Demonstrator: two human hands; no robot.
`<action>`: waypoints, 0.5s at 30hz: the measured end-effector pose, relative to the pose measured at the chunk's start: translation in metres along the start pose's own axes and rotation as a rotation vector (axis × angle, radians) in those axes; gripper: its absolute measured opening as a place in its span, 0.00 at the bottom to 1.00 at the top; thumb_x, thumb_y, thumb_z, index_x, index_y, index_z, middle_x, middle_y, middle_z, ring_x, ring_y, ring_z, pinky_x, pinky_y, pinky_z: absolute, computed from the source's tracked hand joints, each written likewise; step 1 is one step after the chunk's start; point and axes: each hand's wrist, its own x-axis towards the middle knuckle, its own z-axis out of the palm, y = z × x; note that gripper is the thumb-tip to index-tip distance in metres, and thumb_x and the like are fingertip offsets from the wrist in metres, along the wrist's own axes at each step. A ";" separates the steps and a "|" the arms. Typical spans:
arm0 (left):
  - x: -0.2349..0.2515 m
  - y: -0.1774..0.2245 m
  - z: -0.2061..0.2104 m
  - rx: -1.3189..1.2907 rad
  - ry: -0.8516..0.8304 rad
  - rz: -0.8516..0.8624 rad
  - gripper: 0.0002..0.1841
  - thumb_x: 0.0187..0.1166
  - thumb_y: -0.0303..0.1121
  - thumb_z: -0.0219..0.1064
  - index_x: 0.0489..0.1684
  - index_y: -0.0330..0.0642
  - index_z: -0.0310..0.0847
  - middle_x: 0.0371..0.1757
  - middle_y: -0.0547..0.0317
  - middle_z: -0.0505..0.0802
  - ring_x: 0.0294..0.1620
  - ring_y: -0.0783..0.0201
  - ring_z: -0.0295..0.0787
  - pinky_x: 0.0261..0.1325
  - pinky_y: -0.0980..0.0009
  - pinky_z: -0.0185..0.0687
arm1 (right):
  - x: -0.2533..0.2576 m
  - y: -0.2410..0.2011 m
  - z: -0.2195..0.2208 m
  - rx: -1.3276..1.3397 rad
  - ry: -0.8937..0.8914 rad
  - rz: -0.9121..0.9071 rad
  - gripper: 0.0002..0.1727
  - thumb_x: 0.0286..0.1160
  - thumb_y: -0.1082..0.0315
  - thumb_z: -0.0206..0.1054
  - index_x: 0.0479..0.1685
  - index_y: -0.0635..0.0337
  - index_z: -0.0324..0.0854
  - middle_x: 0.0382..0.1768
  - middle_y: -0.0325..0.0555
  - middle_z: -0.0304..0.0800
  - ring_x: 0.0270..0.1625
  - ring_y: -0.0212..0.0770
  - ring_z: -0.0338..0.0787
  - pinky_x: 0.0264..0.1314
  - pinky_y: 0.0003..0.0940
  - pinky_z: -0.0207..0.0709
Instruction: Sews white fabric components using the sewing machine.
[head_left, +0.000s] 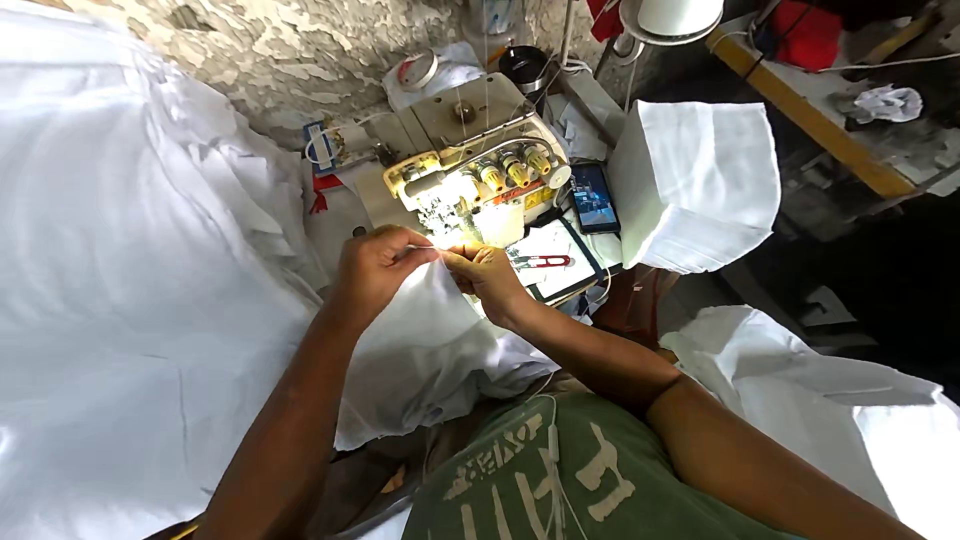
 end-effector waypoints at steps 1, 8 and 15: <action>0.002 0.001 -0.001 0.039 -0.005 0.011 0.11 0.79 0.31 0.70 0.42 0.28 0.90 0.42 0.42 0.94 0.43 0.63 0.90 0.52 0.73 0.81 | -0.001 -0.001 0.002 0.003 0.004 -0.010 0.07 0.84 0.73 0.62 0.38 0.64 0.82 0.23 0.32 0.81 0.22 0.21 0.76 0.28 0.17 0.72; 0.001 0.000 0.007 -0.161 0.072 -0.003 0.07 0.75 0.25 0.71 0.38 0.26 0.90 0.40 0.49 0.93 0.44 0.77 0.86 0.55 0.86 0.77 | -0.001 0.001 0.007 -0.002 0.081 -0.074 0.05 0.83 0.76 0.61 0.38 0.60 0.80 0.23 0.29 0.83 0.22 0.20 0.78 0.28 0.17 0.74; 0.003 -0.002 0.009 -0.111 0.124 0.010 0.07 0.73 0.26 0.74 0.38 0.28 0.89 0.39 0.49 0.92 0.43 0.75 0.85 0.51 0.85 0.76 | -0.004 0.004 0.001 -0.136 0.017 -0.255 0.05 0.81 0.77 0.60 0.43 0.63 0.81 0.24 0.29 0.85 0.25 0.18 0.80 0.31 0.16 0.76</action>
